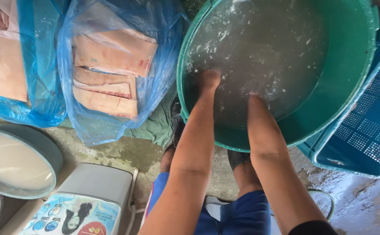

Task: The person takes large, flat pieces of raw meat from a blue plastic bag and washes them by hand in a green bucket filled with water. After rinsing each piece, the person places it into a blue plastic basket. The process is repeated for several pieces of meat.

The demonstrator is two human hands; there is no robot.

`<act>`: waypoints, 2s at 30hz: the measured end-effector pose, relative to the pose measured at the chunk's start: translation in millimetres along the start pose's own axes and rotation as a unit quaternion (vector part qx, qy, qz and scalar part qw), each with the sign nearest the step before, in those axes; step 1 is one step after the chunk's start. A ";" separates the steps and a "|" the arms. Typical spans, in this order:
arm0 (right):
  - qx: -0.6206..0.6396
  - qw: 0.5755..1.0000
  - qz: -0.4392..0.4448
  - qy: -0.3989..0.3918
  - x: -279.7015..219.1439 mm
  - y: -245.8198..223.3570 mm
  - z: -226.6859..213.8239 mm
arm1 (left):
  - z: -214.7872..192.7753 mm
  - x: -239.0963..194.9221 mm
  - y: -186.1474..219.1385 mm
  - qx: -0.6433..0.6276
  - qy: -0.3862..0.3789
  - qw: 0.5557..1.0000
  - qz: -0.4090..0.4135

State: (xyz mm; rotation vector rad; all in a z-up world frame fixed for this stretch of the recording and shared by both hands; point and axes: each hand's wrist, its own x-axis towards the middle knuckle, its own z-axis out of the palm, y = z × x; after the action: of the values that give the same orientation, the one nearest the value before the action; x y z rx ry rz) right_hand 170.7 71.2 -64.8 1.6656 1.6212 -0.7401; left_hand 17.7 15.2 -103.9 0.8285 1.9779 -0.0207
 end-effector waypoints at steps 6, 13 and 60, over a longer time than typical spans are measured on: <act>-0.024 0.999 0.017 0.016 0.8 11.0 16.5 | 23.2 9.2 5.6 -0.018 -0.052 0.998 -0.014; 0.020 1.000 0.008 -0.003 -16.5 16.1 -22.8 | 25.9 -1.7 14.0 -0.054 -0.071 0.996 -0.006; 0.450 0.863 -0.227 -0.030 -134.6 40.0 -142.9 | -30.0 -59.8 42.5 -0.539 -0.068 0.840 0.002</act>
State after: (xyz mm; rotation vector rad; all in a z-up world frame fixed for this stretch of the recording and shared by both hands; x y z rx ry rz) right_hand 193.4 104.3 131.5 1.7970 1.7574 -2.0080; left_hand 37.0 25.8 -27.7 0.0653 1.4863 0.9298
